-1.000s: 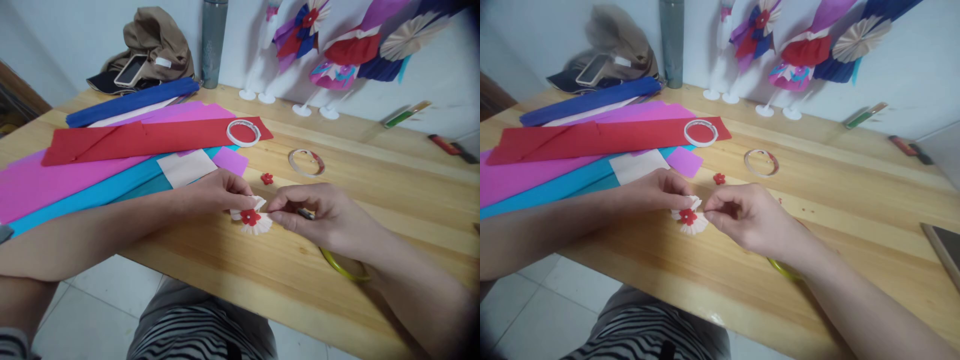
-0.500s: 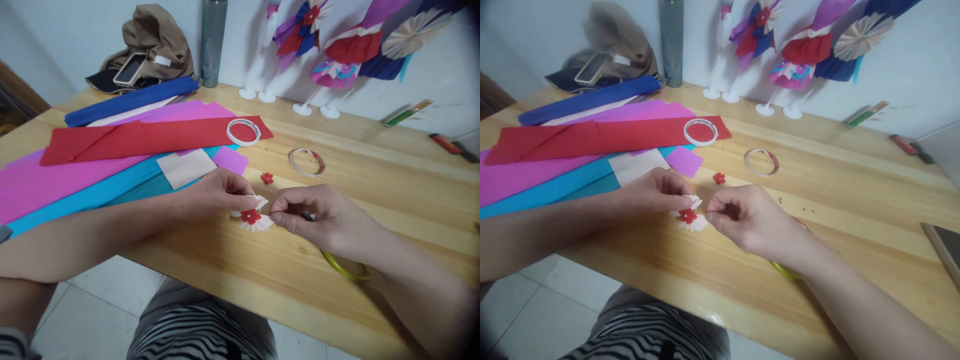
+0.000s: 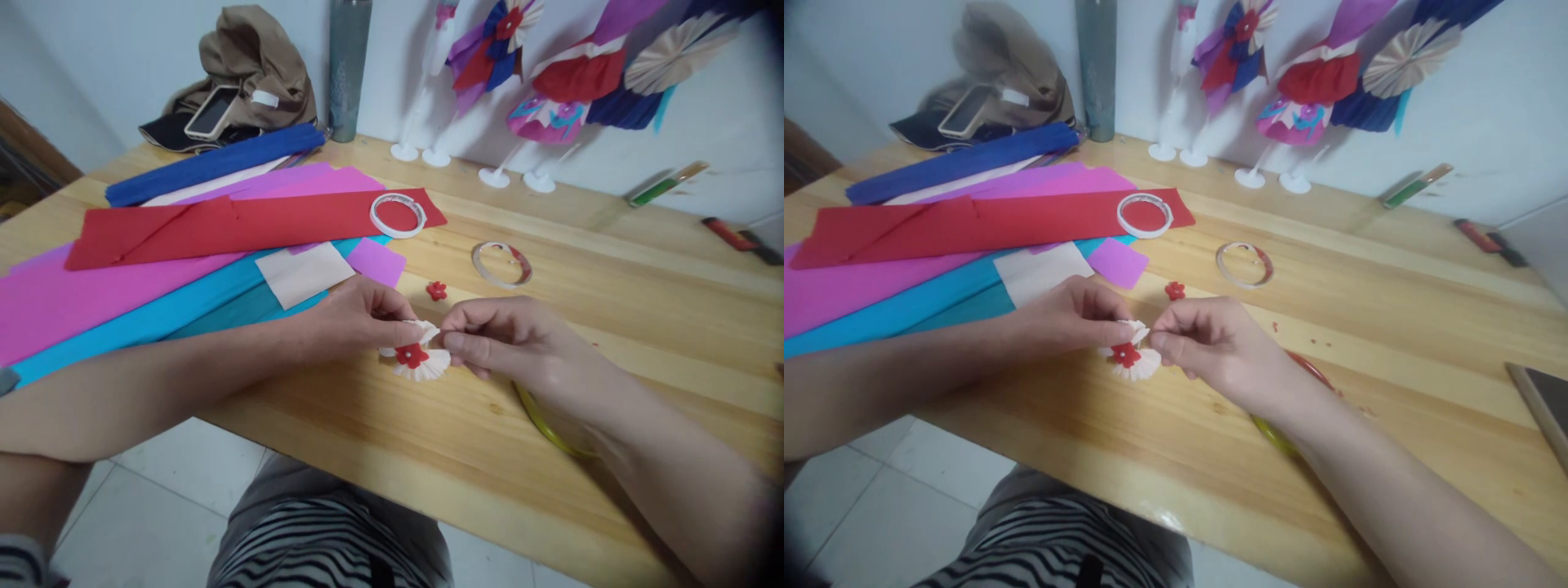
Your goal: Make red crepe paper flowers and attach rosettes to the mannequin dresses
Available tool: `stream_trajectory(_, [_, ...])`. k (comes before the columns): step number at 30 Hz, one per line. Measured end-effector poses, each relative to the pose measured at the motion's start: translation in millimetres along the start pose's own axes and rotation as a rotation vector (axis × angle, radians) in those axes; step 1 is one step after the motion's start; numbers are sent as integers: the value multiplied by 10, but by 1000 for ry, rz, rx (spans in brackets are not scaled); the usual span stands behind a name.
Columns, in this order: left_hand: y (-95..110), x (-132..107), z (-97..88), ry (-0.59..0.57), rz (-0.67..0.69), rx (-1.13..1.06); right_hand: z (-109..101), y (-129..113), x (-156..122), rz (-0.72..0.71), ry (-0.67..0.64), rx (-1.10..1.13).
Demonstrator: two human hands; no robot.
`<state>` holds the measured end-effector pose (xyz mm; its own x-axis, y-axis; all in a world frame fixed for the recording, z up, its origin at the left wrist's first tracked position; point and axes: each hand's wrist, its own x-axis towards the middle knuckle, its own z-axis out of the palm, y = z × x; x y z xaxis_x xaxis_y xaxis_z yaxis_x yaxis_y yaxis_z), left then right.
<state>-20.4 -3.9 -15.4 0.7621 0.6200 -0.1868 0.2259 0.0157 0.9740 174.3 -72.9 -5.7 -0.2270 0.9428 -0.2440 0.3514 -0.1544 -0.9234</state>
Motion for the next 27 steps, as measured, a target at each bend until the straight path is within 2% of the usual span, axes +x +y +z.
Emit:
stream_trajectory(4, [-5,1,1,-3,7,-20,29,-59,-36,18,-27,-66])
stream_trajectory(8, [-12,2,1,-3,12,-22,56,-61,-55,-44,-95,-102])
stream_trajectory(15, [-11,10,-9,-28,-9,-89,53,-114,-88,-209,-36,-244])
stream_trajectory(23, [-24,17,-34,-45,-23,-166,73,-83,-87,-186,33,-209])
stream_trajectory(27, [-39,25,-47,-43,-26,-177,46,-30,-74,-162,-2,-121])
